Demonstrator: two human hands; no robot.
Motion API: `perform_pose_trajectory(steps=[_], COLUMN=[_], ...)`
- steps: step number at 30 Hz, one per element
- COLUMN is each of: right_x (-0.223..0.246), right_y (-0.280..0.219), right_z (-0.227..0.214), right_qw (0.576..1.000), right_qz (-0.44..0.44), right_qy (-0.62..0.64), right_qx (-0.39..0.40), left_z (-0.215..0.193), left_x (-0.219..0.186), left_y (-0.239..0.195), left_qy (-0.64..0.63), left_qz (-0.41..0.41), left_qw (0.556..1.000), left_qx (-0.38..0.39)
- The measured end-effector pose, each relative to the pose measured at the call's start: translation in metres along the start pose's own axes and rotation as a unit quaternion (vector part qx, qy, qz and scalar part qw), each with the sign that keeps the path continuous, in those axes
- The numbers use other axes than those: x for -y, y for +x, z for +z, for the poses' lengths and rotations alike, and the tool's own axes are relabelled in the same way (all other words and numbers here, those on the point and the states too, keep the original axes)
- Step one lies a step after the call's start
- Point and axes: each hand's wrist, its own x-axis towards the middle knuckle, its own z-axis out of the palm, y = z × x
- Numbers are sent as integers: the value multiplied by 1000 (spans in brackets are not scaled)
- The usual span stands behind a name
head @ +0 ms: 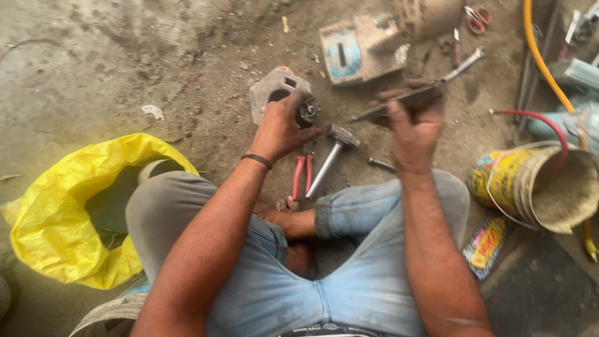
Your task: The person sits on the ground and uses a hammer and pliers to work on a small metal component held within a hexagonal metal block. They repeatedly strike the component with the hammer and adjust it with pliers.
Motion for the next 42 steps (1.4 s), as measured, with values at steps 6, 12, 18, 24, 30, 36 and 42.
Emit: perform_pose_trajectory(steps=[6,12,18,24,30,36,42], right_x=[29,59,60,73,57,66,47], right_y=[-39,-57,-65,-74,-77,-75,-72], right_z=[71,68,74,72,76,70,69], right_qw=[988,966,962,951,956,928,942], right_qz=[-79,-202,-164,-224,-199,-217,-182], right_qy=[-119,-157,-218,-213,-214,-302,-283], right_qx=[52,34,8,11,17,-12,13], left_z=[9,11,8,5,5,4,9], left_x=[-26,-46,-62,-69,-70,-70,-63], left_y=[-12,-32,-40,-38,-42,-36,-42], left_qy=[-23,-42,-62,-75,-72,-74,-76], left_qz=[24,24,59,72,71,66,90], left_qw=[998,996,994,994,992,993,989], left_qx=[57,75,73,39,72,71,89])
